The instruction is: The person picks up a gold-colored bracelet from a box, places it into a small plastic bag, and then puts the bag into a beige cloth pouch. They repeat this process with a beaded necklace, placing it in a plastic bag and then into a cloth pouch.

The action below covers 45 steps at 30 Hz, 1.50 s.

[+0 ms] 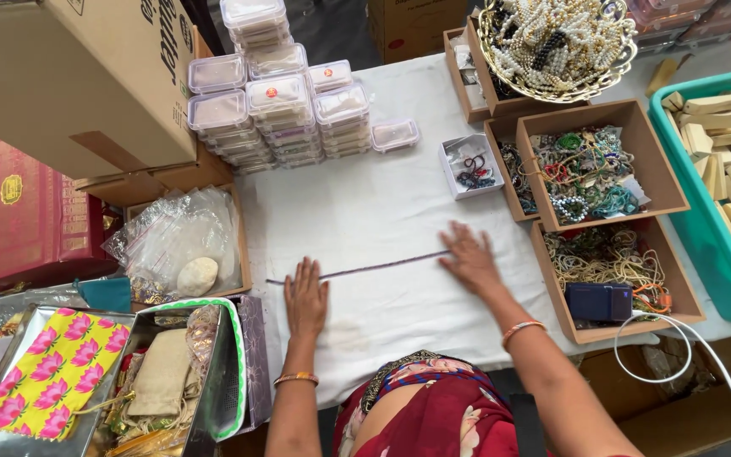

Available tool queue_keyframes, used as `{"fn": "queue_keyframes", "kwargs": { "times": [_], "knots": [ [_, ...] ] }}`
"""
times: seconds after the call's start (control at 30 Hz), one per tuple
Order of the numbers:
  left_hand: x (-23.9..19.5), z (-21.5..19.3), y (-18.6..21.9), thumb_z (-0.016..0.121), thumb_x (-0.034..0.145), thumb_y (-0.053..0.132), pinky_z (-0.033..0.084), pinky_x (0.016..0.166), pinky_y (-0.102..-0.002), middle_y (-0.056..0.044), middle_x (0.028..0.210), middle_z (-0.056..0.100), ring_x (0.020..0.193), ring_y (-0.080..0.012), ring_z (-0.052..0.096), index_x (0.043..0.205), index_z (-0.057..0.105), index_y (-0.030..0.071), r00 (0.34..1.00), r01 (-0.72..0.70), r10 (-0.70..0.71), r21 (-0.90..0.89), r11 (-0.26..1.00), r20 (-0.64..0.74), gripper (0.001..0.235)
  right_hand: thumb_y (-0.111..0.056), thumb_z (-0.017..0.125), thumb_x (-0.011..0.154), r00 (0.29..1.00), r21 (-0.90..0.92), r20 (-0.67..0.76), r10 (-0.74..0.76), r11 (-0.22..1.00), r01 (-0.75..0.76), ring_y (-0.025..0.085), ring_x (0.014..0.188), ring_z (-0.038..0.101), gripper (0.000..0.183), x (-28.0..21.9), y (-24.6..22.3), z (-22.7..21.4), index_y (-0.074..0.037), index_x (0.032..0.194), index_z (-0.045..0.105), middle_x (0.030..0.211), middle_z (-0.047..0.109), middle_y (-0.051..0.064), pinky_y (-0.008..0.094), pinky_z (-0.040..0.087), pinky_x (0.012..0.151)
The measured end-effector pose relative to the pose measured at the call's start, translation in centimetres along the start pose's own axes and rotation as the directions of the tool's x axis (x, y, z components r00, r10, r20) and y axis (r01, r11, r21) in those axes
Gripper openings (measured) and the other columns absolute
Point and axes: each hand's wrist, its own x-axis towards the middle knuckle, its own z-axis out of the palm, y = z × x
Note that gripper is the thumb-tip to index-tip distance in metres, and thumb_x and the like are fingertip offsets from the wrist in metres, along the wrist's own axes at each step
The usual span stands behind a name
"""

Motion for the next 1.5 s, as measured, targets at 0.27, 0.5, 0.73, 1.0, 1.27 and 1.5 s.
{"fn": "queue_keyframes", "kwargs": {
  "times": [0.27, 0.5, 0.73, 1.0, 1.27, 1.5],
  "knots": [
    [-1.4, -3.8, 1.0, 0.061, 0.097, 0.042, 0.020, 0.127, -0.049, -0.005, 0.161, 0.041, 0.152, -0.0245, 0.031, 0.123, 0.069, 0.021, 0.868, 0.392, -0.408, -0.114, 0.913, -0.284, 0.034, -0.028, 0.073, 0.094, 0.883, 0.322, -0.389, 0.264, 0.937, -0.138, 0.023, 0.136, 0.058, 0.015, -2.2, 3.6, 1.4, -0.018, 0.105, 0.073, 0.138, 0.065, 0.002, 0.044, 0.037, 0.121],
    [-1.7, -1.1, -0.9, 0.055, 0.100, 0.018, 0.024, 0.125, -0.050, -0.009, 0.162, 0.045, 0.153, -0.0297, 0.034, 0.139, 0.063, 0.013, 0.809, 0.294, -0.372, -0.234, 0.927, -0.455, 0.040, -0.021, 0.077, 0.086, 0.901, 0.436, -0.398, 0.174, 0.900, 0.019, 0.031, 0.114, 0.061, 0.032, -1.7, 1.2, -3.0, -0.009, 0.115, 0.073, 0.127, 0.065, 0.011, 0.044, 0.044, 0.099],
    [-1.4, -1.0, -0.6, 0.051, 0.104, 0.024, 0.024, 0.125, -0.050, -0.004, 0.161, 0.044, 0.150, -0.0226, 0.037, 0.143, 0.060, 0.015, 0.866, 0.318, -0.320, -0.071, 0.945, -0.385, 0.041, -0.021, 0.073, 0.097, 0.837, 0.350, -0.309, 0.452, 0.872, -0.342, 0.023, 0.120, 0.060, 0.017, 0.2, 5.7, 0.1, -0.016, 0.113, 0.071, 0.132, 0.066, 0.003, 0.041, 0.046, 0.105],
    [-1.0, -2.5, 2.1, 0.058, 0.100, 0.035, 0.033, 0.116, -0.046, -0.005, 0.149, 0.054, 0.139, -0.0226, 0.045, 0.136, 0.064, 0.018, 0.936, 0.071, -0.051, 0.045, 0.996, -0.348, 0.041, -0.021, 0.064, 0.090, 0.892, 0.066, -0.421, 0.163, 0.987, -0.149, 0.026, 0.144, 0.039, 0.052, 1.1, 0.3, 1.8, -0.015, 0.141, 0.060, 0.156, 0.045, 0.009, 0.053, 0.026, 0.118],
    [-1.8, -2.7, 1.5, 0.071, 0.091, 0.022, 0.049, 0.097, -0.040, -0.002, 0.118, 0.068, 0.113, -0.0250, 0.061, 0.109, 0.072, 0.014, 0.854, 0.181, -0.205, -0.095, 0.979, -0.478, 0.019, -0.026, 0.070, 0.097, 0.853, 0.317, -0.197, 0.483, 0.855, -0.411, 0.025, 0.129, 0.057, 0.018, -2.8, 5.6, 0.5, -0.015, 0.112, 0.069, 0.131, 0.062, 0.003, 0.042, 0.044, 0.112],
    [-1.5, -2.8, 0.7, 0.066, 0.100, 0.023, 0.051, 0.092, -0.042, 0.000, 0.108, 0.073, 0.105, -0.0249, 0.066, 0.109, 0.071, 0.011, 0.833, 0.256, -0.362, -0.288, 0.923, -0.418, 0.016, -0.013, 0.074, 0.087, 0.879, 0.415, -0.380, 0.289, 0.902, -0.118, 0.029, 0.099, 0.062, 0.018, -4.4, 4.4, -3.7, -0.010, 0.104, 0.071, 0.105, 0.068, 0.007, 0.042, 0.051, 0.089]
  ]
}}
